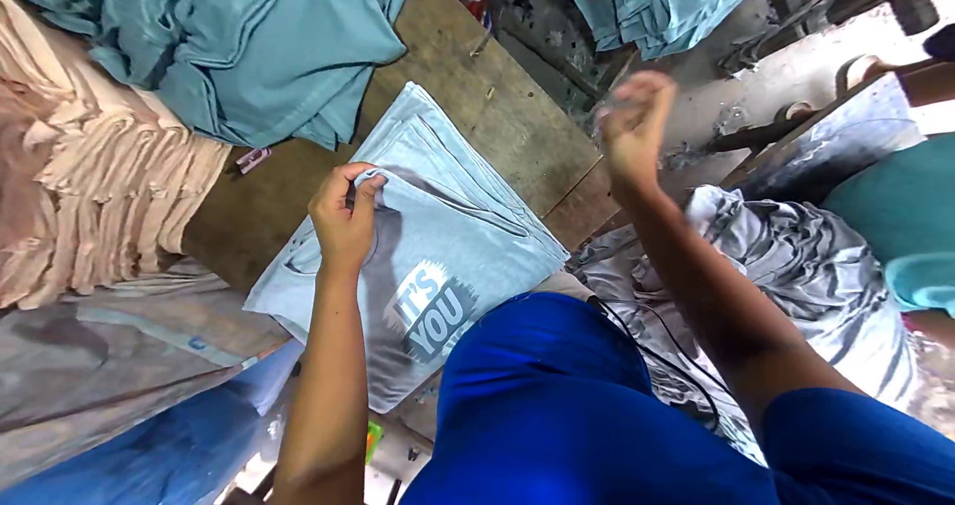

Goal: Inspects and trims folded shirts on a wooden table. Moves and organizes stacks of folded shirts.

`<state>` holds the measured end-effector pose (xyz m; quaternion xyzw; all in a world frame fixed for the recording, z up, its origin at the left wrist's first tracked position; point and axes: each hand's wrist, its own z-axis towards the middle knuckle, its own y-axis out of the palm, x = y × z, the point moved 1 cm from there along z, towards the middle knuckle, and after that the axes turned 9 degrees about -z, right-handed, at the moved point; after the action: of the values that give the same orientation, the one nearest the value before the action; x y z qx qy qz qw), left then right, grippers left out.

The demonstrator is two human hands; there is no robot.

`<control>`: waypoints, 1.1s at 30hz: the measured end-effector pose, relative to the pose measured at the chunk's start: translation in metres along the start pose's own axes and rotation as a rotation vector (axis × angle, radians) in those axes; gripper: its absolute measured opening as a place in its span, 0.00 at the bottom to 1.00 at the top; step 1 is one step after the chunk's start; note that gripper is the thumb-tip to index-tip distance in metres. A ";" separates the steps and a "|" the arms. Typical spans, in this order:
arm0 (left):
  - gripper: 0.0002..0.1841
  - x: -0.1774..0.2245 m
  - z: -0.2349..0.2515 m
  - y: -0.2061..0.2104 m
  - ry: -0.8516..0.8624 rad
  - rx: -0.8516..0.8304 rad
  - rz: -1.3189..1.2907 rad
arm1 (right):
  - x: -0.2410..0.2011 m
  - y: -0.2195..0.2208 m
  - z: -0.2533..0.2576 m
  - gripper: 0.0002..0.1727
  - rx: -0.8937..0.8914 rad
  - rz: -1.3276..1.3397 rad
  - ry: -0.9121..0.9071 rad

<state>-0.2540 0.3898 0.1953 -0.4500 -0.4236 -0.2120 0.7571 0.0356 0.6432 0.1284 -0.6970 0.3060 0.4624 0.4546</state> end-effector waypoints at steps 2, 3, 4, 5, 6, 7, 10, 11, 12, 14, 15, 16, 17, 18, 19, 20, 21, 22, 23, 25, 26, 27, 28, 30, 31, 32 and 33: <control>0.15 0.000 -0.004 -0.001 0.005 0.000 -0.053 | -0.012 0.026 -0.017 0.18 -0.324 -0.126 -0.129; 0.16 -0.001 -0.007 -0.003 0.007 -0.002 -0.074 | -0.019 0.043 -0.022 0.14 -0.428 -0.186 -0.201; 0.16 -0.002 -0.010 -0.005 0.004 -0.008 -0.096 | -0.026 0.062 -0.024 0.12 -0.477 -0.223 -0.284; 0.17 -0.003 -0.013 -0.006 0.006 -0.011 -0.112 | -0.032 0.084 -0.023 0.11 -0.493 -0.240 -0.353; 0.17 -0.003 -0.015 -0.006 0.010 -0.013 -0.117 | -0.040 0.106 -0.019 0.12 -0.496 -0.255 -0.395; 0.17 -0.003 -0.016 -0.007 0.018 -0.018 -0.111 | -0.048 0.127 -0.014 0.14 -0.491 -0.276 -0.417; 0.17 0.004 -0.013 -0.008 0.073 -0.030 -0.076 | -0.082 0.173 0.003 0.21 -0.577 -0.474 -0.325; 0.16 0.007 -0.012 -0.008 0.090 -0.030 -0.059 | -0.092 0.180 0.008 0.21 -0.613 -0.545 -0.278; 0.16 0.010 -0.011 -0.008 0.099 -0.025 -0.035 | -0.101 0.185 0.011 0.19 -0.638 -0.597 -0.245; 0.15 0.014 -0.004 -0.007 0.082 -0.009 0.023 | -0.117 0.183 0.016 0.17 -0.678 -0.608 -0.190; 0.15 0.015 0.001 -0.006 0.067 0.003 0.060 | -0.122 0.180 0.018 0.17 -0.699 -0.567 -0.148; 0.14 0.015 0.008 -0.002 0.049 0.017 0.095 | -0.126 0.177 0.019 0.17 -0.724 -0.498 -0.099; 0.14 0.013 0.015 0.002 0.031 0.031 0.129 | -0.127 0.175 0.019 0.18 -0.758 -0.409 -0.052; 0.14 0.010 0.023 0.008 0.019 0.046 0.165 | -0.126 0.176 0.017 0.18 -0.776 -0.314 -0.038; 0.14 0.006 0.030 0.014 0.024 0.056 0.188 | -0.126 0.176 0.013 0.17 -0.766 -0.249 -0.057; 0.14 0.001 0.036 0.018 0.032 0.048 0.193 | -0.129 0.174 0.008 0.15 -0.711 -0.263 -0.135; 0.14 -0.005 0.041 0.021 0.030 0.018 0.180 | -0.133 0.171 0.003 0.14 -0.634 -0.335 -0.242; 0.14 -0.010 0.044 0.023 0.032 -0.010 0.158 | -0.137 0.169 0.000 0.12 -0.576 -0.410 -0.342; 0.14 -0.013 0.044 0.023 0.033 -0.038 0.126 | -0.137 0.169 -0.001 0.12 -0.545 -0.446 -0.398; 0.14 -0.014 0.041 0.021 0.050 -0.071 0.054 | -0.133 0.171 0.002 0.13 -0.575 -0.409 -0.341; 0.13 -0.013 0.038 0.019 0.063 -0.069 0.026 | -0.131 0.172 0.003 0.14 -0.609 -0.378 -0.271; 0.13 -0.011 0.035 0.017 0.074 -0.057 0.009 | -0.130 0.173 0.004 0.15 -0.626 -0.355 -0.212; 0.13 -0.009 0.033 0.015 0.078 -0.049 0.005 | -0.130 0.175 0.005 0.16 -0.624 -0.358 -0.185; 0.14 -0.007 0.032 0.012 0.058 -0.047 0.035 | -0.135 0.177 0.005 0.20 -0.600 -0.442 -0.221; 0.14 -0.006 0.032 0.012 0.042 -0.048 0.054 | -0.138 0.176 0.004 0.21 -0.600 -0.493 -0.254; 0.14 -0.005 0.034 0.013 0.024 -0.050 0.072 | -0.140 0.176 0.004 0.21 -0.606 -0.512 -0.277; 0.14 -0.005 0.036 0.015 0.001 -0.055 0.083 | -0.141 0.176 0.004 0.20 -0.617 -0.476 -0.283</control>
<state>-0.2629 0.4280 0.1922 -0.4875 -0.3983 -0.1922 0.7528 -0.1696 0.5776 0.1956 -0.7814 -0.0820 0.5057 0.3562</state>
